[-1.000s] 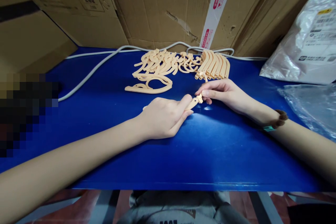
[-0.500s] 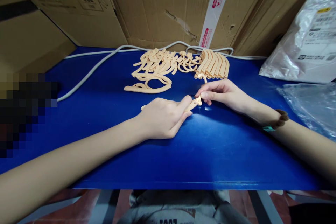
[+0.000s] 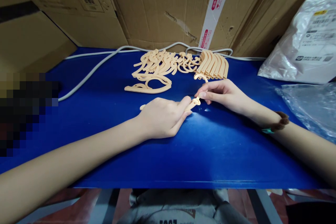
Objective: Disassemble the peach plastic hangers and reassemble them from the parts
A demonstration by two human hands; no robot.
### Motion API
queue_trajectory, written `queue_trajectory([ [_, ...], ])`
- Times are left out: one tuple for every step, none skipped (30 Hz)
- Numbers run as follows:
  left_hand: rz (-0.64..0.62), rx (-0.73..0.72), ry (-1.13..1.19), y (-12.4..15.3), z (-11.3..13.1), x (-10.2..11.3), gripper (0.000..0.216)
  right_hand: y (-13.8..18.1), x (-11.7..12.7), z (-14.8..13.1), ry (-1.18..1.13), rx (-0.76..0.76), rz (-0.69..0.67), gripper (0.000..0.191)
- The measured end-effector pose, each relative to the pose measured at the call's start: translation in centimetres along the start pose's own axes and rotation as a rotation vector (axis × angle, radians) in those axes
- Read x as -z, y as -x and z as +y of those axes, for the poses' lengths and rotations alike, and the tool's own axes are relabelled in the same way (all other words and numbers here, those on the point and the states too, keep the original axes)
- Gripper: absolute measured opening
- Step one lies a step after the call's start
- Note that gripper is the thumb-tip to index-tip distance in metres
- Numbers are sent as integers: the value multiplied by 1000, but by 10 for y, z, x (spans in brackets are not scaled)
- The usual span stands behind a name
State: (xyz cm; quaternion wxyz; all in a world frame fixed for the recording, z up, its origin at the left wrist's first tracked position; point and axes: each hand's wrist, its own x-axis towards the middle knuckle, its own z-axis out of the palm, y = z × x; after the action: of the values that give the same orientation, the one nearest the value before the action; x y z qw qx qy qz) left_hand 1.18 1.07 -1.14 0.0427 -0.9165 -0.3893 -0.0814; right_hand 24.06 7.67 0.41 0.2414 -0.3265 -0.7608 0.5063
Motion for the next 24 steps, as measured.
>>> queue_trajectory([
  [0,4,-5,0,0,0,26,0,0,-1,11,-1,4,27],
  [5,5,-8,0,0,0,27,1,0,-1,21,2,7,26],
  [12,5,-8,0,0,0,27,1,0,-2,29,6,9,26],
  [21,1,-6,0,0,-1,27,1,0,-3,37,11,10,25],
  [30,-2,-5,0,0,-1,27,2,0,-3,46,14,10,25],
  [38,-6,-4,0,0,-2,27,2,0,-3,56,15,11,25],
  [45,-11,-5,0,0,-2,28,3,0,-3,68,15,13,26],
  [50,-16,-8,0,-1,-2,28,3,0,-3,82,16,16,26],
  [52,-20,-11,0,-1,-3,29,4,0,-3,96,17,21,26],
  [51,-23,-15,0,-2,-3,30,4,-1,-3,107,21,26,27],
  [50,-26,-17,0,-2,-3,31,5,-1,-3,114,26,29,27],
  [50,-28,-16,-1,-2,-4,32,5,-1,-3,119,29,30,27],
  [52,-30,-17,-1,-3,-4,33,5,-1,-3,122,30,30,27],
  [59,-31,-18,-1,-3,-4,34,5,-2,-3,126,29,29,27],
  [70,-31,-22,-1,-3,-4,34,5,-2,-3,136,27,30,27],
  [87,-32,-27,-1,-3,-4,34,5,-3,-3,153,25,32,27],
  [110,-33,-34,0,-4,-4,33,6,-3,-4,174,26,36,27],
  [135,-36,-41,0,-4,-4,33,6,-4,-4,195,28,43,27],
  [164,-40,-47,0,-4,-4,32,6,-4,-4,213,31,52,27],
  [192,-46,-52,0,-4,-4,32,6,-5,-4,228,33,61,27],
  [218,-50,-57,1,-5,-4,32,6,-6,-4,236,36,70,26],
  [240,-55,-63,1,-5,-4,32,7,-6,-5,239,38,79,26],
  [257,-60,-72,0,-6,-5,33,7,-6,-5,240,42,88,26],
  [268,-69,-83,0,-6,-5,34,7,-7,-5,239,47,95,25],
])
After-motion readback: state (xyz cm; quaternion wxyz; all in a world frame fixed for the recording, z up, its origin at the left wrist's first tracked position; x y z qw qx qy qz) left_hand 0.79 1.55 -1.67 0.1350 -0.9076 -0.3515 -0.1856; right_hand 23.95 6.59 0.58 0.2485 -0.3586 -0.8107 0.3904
